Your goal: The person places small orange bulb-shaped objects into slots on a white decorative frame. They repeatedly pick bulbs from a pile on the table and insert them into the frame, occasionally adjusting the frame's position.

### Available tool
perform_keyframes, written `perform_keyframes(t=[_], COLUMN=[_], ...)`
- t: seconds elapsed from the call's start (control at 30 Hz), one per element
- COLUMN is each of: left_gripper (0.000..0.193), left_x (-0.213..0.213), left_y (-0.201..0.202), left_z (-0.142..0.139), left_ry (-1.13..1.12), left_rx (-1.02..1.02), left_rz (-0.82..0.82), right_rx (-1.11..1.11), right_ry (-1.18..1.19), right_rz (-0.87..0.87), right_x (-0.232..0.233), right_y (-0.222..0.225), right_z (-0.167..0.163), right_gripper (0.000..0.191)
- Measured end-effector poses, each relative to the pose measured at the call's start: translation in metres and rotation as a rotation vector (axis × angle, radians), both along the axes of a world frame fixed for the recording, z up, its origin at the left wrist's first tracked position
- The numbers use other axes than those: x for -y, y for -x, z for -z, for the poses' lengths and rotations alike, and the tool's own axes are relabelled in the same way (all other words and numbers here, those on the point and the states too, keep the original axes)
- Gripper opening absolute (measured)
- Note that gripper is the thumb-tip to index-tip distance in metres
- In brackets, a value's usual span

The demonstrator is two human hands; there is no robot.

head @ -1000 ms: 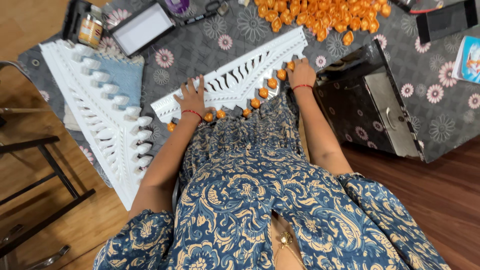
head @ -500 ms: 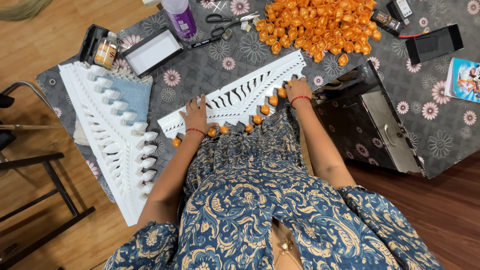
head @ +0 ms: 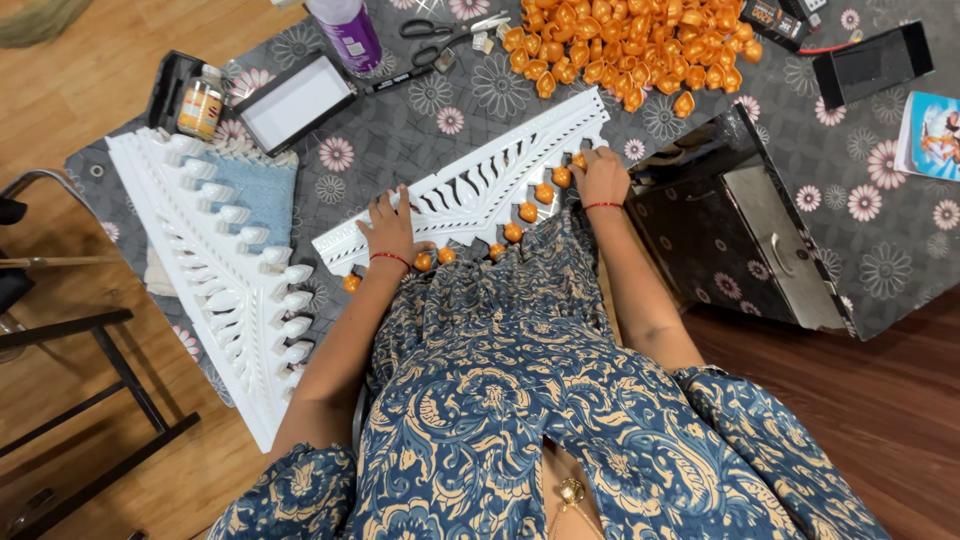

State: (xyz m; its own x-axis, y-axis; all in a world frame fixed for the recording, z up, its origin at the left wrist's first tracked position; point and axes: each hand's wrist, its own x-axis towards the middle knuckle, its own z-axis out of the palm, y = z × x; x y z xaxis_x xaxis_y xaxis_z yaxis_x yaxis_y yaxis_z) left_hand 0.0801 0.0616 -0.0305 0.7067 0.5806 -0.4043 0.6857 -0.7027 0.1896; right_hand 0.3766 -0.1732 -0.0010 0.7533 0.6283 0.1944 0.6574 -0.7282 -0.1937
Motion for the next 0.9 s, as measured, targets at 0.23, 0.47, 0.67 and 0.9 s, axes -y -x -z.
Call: perform_keyframes(t=[0.23,0.47,0.67,0.9], left_gripper=[0.133,0.132,0.133,0.134], left_x=[0.001,-0.001,-0.001,0.002], left_y=[0.0,0.005,0.001,0.0], left_z=[0.003,0.003,-0.007,-0.018], left_ry=[0.005,0.008,0.018,0.016], left_rx=[-0.015,0.033,0.016,0.015], left_rz=[-0.017,-0.017,-0.023,-0.026], right_rx=[-0.028,-1.011,-1.525,-1.507], right_ry=[-0.198,-1.178,-1.599,-1.579], right_rz=[-0.07,0.62,0.817,0.537], right_x=[0.034,0.024,-0.007,-0.073], right_y=[0.029,0.002,-0.041,-0.074], right_z=[0.003,0.007,-0.025,-0.074], right_gripper=[0.035,0.034,0.035,0.045])
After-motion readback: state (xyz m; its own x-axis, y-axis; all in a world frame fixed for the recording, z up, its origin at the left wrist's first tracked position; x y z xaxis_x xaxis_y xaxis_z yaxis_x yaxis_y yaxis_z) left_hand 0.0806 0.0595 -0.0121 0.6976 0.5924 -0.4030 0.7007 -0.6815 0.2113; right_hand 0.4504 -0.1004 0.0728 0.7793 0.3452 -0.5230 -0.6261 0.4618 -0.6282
